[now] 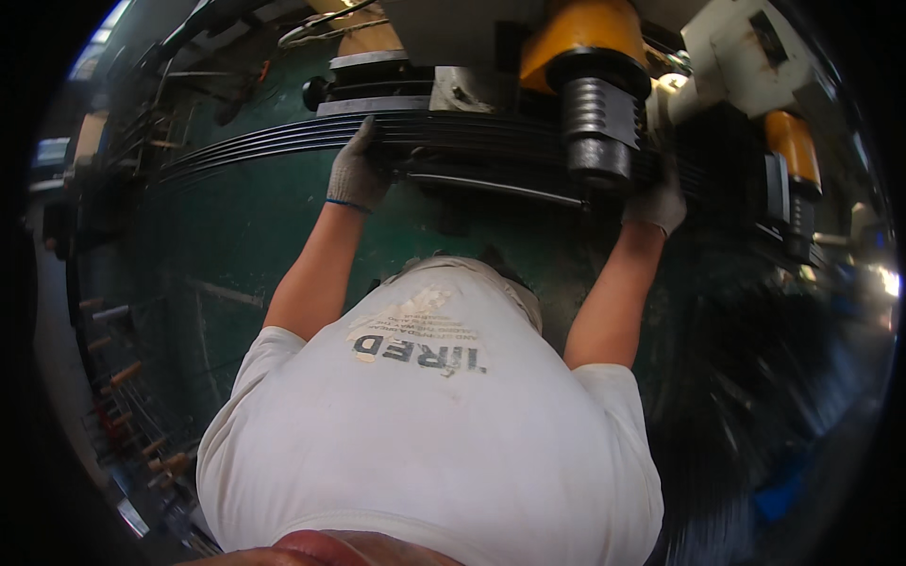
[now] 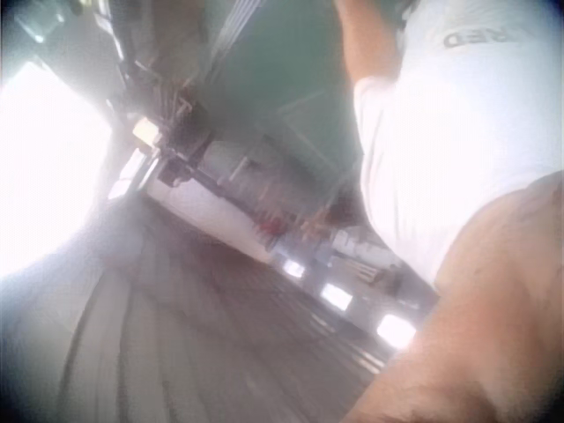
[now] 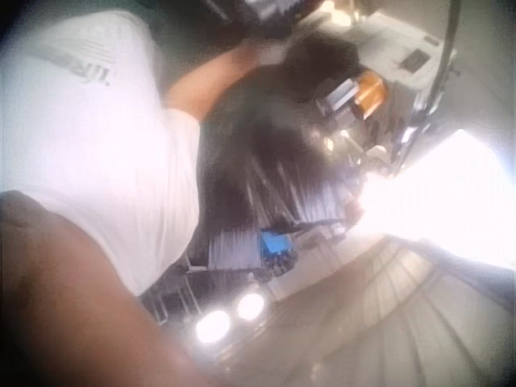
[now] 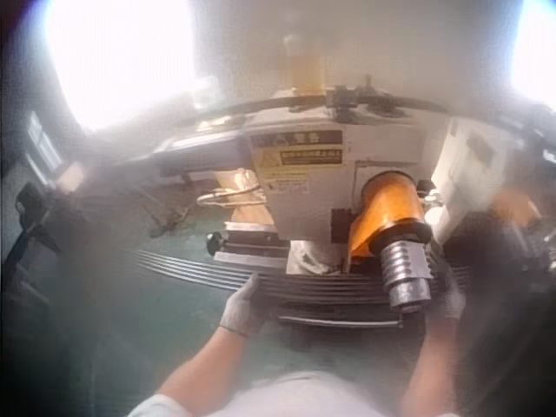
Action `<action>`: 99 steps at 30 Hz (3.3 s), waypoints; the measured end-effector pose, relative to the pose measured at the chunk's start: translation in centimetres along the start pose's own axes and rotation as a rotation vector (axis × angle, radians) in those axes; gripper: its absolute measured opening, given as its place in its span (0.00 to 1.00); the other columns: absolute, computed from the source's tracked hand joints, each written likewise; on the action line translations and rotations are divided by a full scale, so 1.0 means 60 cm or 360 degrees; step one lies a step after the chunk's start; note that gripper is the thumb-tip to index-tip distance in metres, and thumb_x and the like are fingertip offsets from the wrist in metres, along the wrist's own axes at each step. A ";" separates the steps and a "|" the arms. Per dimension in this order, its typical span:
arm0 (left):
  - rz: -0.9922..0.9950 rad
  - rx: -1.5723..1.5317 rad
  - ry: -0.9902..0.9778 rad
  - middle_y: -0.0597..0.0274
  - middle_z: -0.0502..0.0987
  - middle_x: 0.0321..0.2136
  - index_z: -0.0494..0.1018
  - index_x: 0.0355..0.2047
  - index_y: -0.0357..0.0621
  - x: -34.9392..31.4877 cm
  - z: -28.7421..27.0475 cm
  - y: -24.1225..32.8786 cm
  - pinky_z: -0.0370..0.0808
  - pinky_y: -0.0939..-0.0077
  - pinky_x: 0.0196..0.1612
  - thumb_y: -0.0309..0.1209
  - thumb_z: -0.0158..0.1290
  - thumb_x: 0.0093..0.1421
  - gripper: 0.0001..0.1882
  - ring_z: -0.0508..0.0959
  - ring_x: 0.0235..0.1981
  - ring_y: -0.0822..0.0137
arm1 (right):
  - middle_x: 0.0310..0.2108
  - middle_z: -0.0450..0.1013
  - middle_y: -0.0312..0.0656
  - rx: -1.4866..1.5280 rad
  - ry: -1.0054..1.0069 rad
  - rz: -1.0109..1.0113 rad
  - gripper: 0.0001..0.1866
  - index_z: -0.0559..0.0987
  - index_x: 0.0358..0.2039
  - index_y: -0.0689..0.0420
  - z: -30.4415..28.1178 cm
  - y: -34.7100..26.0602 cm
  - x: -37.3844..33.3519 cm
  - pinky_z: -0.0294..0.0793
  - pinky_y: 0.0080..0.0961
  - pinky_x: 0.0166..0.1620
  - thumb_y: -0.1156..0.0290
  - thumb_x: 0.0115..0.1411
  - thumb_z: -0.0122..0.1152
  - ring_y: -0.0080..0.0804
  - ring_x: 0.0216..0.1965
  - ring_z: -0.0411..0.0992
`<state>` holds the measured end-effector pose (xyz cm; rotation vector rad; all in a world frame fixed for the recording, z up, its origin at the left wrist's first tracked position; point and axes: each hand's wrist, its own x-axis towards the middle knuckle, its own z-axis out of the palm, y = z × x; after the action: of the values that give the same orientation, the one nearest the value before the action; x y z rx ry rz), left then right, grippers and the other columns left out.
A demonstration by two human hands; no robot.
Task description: The person picks up a bundle of long metal rods, feeds them into a forming machine to bend them into a rectangular frame shape, and then hangs the finished frames on a storage rack.
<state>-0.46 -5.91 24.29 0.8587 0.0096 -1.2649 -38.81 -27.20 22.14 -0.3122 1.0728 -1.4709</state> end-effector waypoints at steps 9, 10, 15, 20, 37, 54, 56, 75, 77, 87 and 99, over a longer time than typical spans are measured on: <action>0.0407 -0.0374 -0.0039 0.44 0.72 0.67 0.65 0.70 0.39 -0.035 -0.205 0.137 0.66 0.40 0.71 0.49 0.47 0.78 0.31 0.71 0.67 0.40 | 0.61 0.76 0.51 -0.0298 0.0470 -0.0015 0.29 0.81 0.57 0.70 -0.007 -0.072 0.026 0.78 0.47 0.59 0.61 0.64 0.75 0.48 0.58 0.75; 0.0466 -0.0382 0.0124 0.43 0.71 0.67 0.64 0.71 0.38 -0.040 -0.224 0.167 0.67 0.40 0.70 0.49 0.47 0.78 0.31 0.71 0.67 0.40 | 0.63 0.75 0.51 -0.0338 0.0582 -0.0009 0.30 0.81 0.58 0.69 0.001 -0.078 0.021 0.76 0.46 0.61 0.59 0.64 0.75 0.47 0.60 0.74; 0.0674 -0.0485 0.0566 0.40 0.68 0.68 0.59 0.72 0.36 -0.048 -0.357 0.335 0.70 0.39 0.68 0.51 0.47 0.78 0.34 0.70 0.67 0.36 | 0.65 0.73 0.51 -0.0405 0.0843 -0.0298 0.32 0.79 0.61 0.68 -0.023 -0.097 0.039 0.74 0.46 0.64 0.56 0.65 0.72 0.48 0.62 0.73; 0.0824 -0.0562 0.0665 0.41 0.70 0.67 0.60 0.71 0.37 -0.014 -0.526 0.534 0.70 0.36 0.69 0.51 0.46 0.79 0.33 0.72 0.65 0.35 | 0.67 0.72 0.51 -0.0566 0.0914 -0.0325 0.34 0.78 0.63 0.68 -0.086 -0.020 0.004 0.71 0.46 0.66 0.53 0.66 0.69 0.48 0.64 0.71; 0.0869 -0.0034 0.0477 0.54 0.83 0.47 0.75 0.52 0.45 0.068 -0.863 0.952 0.81 0.34 0.53 0.51 0.46 0.78 0.22 0.82 0.49 0.47 | 0.73 0.67 0.53 -0.1143 0.1231 0.0717 0.42 0.72 0.69 0.66 -0.445 0.331 -0.494 0.61 0.46 0.74 0.42 0.70 0.59 0.49 0.72 0.66; 0.0058 0.0007 -0.0999 0.46 0.64 0.75 0.67 0.72 0.45 0.042 -0.968 0.989 0.49 0.33 0.79 0.59 0.32 0.79 0.37 0.60 0.76 0.41 | 0.65 0.75 0.55 -0.1476 0.0768 0.0399 0.38 0.77 0.65 0.66 -0.203 0.360 -0.404 0.72 0.37 0.61 0.48 0.66 0.69 0.46 0.61 0.74; 0.0205 0.0003 -0.1068 0.44 0.64 0.75 0.67 0.71 0.43 0.030 -0.963 0.987 0.50 0.30 0.78 0.60 0.31 0.78 0.39 0.60 0.76 0.40 | 0.62 0.77 0.54 -0.1567 0.0732 0.0374 0.36 0.80 0.63 0.65 -0.212 0.353 -0.363 0.73 0.38 0.59 0.48 0.66 0.68 0.46 0.59 0.75; -0.0247 0.0271 0.0342 0.52 0.76 0.65 0.74 0.64 0.46 0.149 -0.466 -0.118 0.70 0.49 0.69 0.44 0.42 0.78 0.24 0.75 0.65 0.53 | 0.61 0.79 0.53 -0.4146 -0.1440 0.0339 0.36 0.61 0.78 0.47 -0.486 0.173 0.147 0.80 0.44 0.61 0.59 0.72 0.56 0.52 0.60 0.78; -0.0447 0.0354 0.0073 0.52 0.78 0.62 0.76 0.63 0.46 0.116 -0.456 -0.178 0.74 0.51 0.66 0.43 0.45 0.76 0.23 0.76 0.64 0.53 | 0.55 0.81 0.53 -0.3542 -0.1017 0.0434 0.26 0.75 0.65 0.53 -0.516 0.188 0.143 0.79 0.41 0.58 0.56 0.70 0.60 0.47 0.57 0.80; -0.0243 0.1648 -0.0015 0.52 0.79 0.61 0.75 0.63 0.48 0.227 -0.444 -0.233 0.75 0.52 0.63 0.42 0.59 0.65 0.28 0.76 0.63 0.50 | 0.55 0.82 0.53 -0.3197 -0.0729 -0.0128 0.19 0.85 0.53 0.59 -0.499 0.163 0.119 0.79 0.39 0.59 0.59 0.73 0.57 0.48 0.58 0.80; -0.0829 0.0957 0.0317 0.46 0.84 0.43 0.76 0.55 0.43 0.135 -0.384 -0.231 0.83 0.53 0.35 0.36 0.58 0.70 0.17 0.84 0.33 0.48 | 0.56 0.79 0.47 -0.0130 0.0216 -0.0241 0.34 0.77 0.63 0.65 -0.085 -0.060 -0.079 0.76 0.37 0.59 0.48 0.71 0.65 0.39 0.55 0.76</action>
<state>0.93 -0.14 -3.17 1.5712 0.0122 -1.6962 -43.73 -21.36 23.98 -0.3619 1.2428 -1.6036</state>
